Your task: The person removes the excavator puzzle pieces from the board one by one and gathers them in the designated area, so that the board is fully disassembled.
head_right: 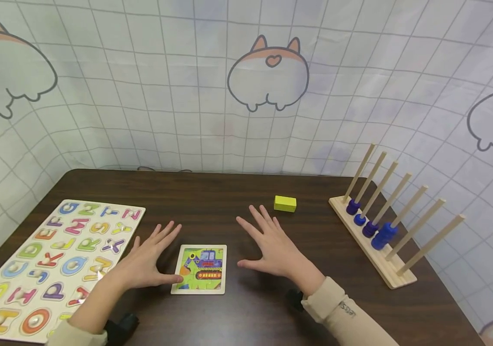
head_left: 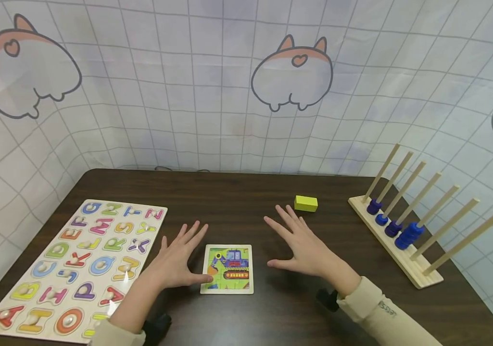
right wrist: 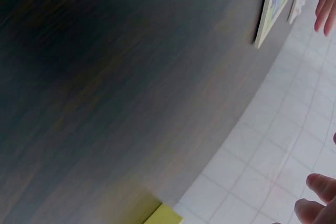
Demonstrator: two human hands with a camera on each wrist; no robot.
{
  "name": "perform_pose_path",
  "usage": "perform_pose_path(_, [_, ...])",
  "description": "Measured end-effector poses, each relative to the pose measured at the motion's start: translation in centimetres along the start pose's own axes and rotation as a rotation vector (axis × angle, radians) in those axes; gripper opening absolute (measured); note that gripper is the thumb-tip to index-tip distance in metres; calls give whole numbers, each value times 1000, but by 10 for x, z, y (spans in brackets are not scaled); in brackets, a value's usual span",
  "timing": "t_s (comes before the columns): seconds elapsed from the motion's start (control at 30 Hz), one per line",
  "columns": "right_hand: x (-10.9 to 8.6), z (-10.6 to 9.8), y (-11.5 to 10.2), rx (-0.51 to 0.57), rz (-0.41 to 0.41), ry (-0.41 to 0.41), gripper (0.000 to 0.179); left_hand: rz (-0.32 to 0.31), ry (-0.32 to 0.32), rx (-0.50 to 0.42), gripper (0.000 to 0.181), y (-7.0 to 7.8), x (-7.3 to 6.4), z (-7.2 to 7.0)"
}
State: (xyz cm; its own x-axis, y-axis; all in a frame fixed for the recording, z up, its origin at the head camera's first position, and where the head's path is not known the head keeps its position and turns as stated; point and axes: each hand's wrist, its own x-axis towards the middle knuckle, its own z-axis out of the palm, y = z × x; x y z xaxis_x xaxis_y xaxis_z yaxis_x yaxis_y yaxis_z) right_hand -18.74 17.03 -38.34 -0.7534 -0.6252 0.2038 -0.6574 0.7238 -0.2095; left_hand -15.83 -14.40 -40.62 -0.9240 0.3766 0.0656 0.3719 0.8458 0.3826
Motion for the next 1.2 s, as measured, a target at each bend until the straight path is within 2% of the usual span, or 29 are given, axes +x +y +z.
perform_pose_path(0.37, [18,12,-18,42,-36,-86,93,-43,-38,-107,110,1,1,3])
perform_pose_path(0.67, [28,20,-28,69,-37,-134,88,-74,-110,-221,104,0,5,8])
perform_pose_path(1.2, [47,32,-45,102,17,-237,87,-101,-182,-238,96,-3,11,13])
